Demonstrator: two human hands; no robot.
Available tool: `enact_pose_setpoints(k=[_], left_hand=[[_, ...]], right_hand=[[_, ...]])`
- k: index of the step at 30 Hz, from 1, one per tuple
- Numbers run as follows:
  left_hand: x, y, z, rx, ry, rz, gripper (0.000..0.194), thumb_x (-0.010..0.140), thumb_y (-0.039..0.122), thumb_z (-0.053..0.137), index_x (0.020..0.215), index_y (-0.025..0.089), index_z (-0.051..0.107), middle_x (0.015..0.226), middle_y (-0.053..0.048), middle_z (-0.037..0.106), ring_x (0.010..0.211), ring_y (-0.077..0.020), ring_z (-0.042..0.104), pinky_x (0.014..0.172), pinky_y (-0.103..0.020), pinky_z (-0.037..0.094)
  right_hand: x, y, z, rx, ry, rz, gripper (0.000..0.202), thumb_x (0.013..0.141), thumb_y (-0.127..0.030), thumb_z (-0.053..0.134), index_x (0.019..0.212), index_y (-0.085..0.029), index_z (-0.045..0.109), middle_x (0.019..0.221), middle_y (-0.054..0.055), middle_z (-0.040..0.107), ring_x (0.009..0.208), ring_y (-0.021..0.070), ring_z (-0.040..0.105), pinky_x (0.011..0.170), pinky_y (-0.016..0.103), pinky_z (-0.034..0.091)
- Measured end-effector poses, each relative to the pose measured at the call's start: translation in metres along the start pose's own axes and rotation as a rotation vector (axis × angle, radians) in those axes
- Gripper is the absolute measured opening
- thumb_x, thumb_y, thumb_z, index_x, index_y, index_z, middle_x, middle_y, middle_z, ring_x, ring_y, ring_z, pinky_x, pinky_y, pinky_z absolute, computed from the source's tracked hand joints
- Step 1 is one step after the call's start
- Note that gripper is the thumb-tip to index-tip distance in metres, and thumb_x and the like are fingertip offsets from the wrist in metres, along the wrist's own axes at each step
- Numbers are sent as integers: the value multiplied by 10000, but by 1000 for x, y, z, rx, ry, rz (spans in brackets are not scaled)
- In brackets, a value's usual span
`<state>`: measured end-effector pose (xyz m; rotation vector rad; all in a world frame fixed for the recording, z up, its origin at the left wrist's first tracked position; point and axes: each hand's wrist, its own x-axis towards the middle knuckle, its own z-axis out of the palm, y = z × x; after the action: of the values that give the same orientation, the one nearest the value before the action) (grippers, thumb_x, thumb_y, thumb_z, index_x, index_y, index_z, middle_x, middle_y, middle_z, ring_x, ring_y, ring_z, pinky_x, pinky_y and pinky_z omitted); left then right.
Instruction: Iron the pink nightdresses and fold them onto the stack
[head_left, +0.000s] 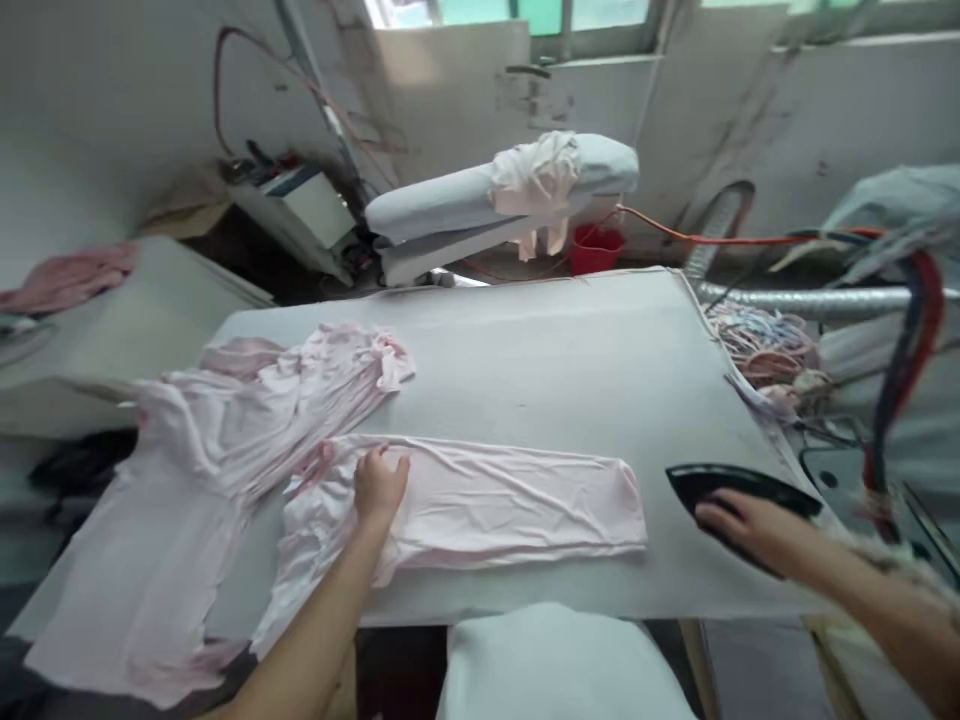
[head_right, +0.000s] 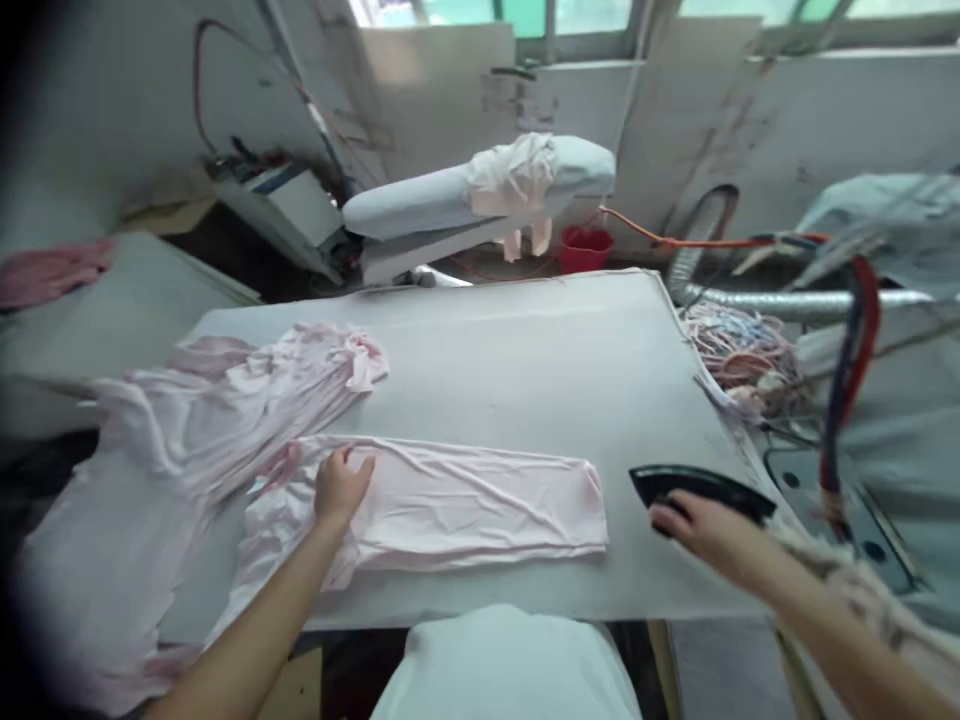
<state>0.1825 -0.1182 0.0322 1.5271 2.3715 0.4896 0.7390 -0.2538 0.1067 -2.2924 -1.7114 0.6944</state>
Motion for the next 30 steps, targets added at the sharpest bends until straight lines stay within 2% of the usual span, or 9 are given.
enact_pose_setpoints(k=[6,9,12,19,22,24,26,28,30], left_hand=[[29,-20,-4,166,-184,-75,324,932,351,535,1148,154,674,1113,-147,729,1024,-301,661,782,-332,435],[37,-21,-5,168,-234,-15,258,950,317,510,1053,193,712,1048,-106,756,932,-259,677,685,-302,370],[40,-34,-2,102,-181,49,245,956,308,518,1028,198,725,1027,-97,765,900,-232,674,660,-292,340],[42,-61,15,-195,-88,16,153,902,287,569,870,191,684,841,-56,723,753,-192,621,632,-275,333],[34,-54,8,-494,-55,-45,110,850,238,562,780,181,624,764,-39,671,734,-176,594,664,-261,392],[7,-39,-5,-773,-2,-69,89,827,244,550,789,181,600,724,-19,633,698,-160,572,664,-249,428],[-42,-12,-23,-1028,37,-3,120,838,293,549,851,186,602,717,-6,610,656,-150,551,641,-250,453],[-107,25,-43,-1174,50,190,143,871,322,550,919,205,616,773,-22,636,688,-161,576,684,-284,495],[-171,65,-59,-1175,15,502,89,866,276,589,925,235,641,873,-54,687,827,-198,633,852,-364,522]], right_hand=[[-6,-222,79,78,-377,-235,336,872,-566,601,894,-240,678,934,104,749,823,265,669,706,324,435],[30,-292,111,78,-394,-155,279,888,-461,604,960,-201,675,921,88,746,782,220,664,653,282,414],[50,-277,111,65,-273,121,331,932,-429,551,1076,-156,671,927,104,741,705,187,658,601,260,426],[-15,-75,53,-28,-40,528,506,908,-588,489,817,-137,700,525,86,595,510,246,598,535,343,455],[-20,-35,29,-130,149,615,570,853,-602,534,939,-71,725,769,234,702,814,390,698,708,466,544],[-14,-53,27,-236,402,534,656,849,-528,540,1191,21,649,1151,364,651,1178,474,607,935,575,506],[-15,-101,46,-215,594,185,779,846,-505,561,1402,34,479,1435,366,475,1403,457,423,1112,620,385],[-33,-158,82,-38,547,-285,855,845,-549,606,1506,-61,370,1544,262,406,1474,392,338,1189,613,315],[-65,-198,119,187,272,-531,793,873,-560,618,1527,-178,382,1504,163,480,1454,348,379,1185,586,367]])
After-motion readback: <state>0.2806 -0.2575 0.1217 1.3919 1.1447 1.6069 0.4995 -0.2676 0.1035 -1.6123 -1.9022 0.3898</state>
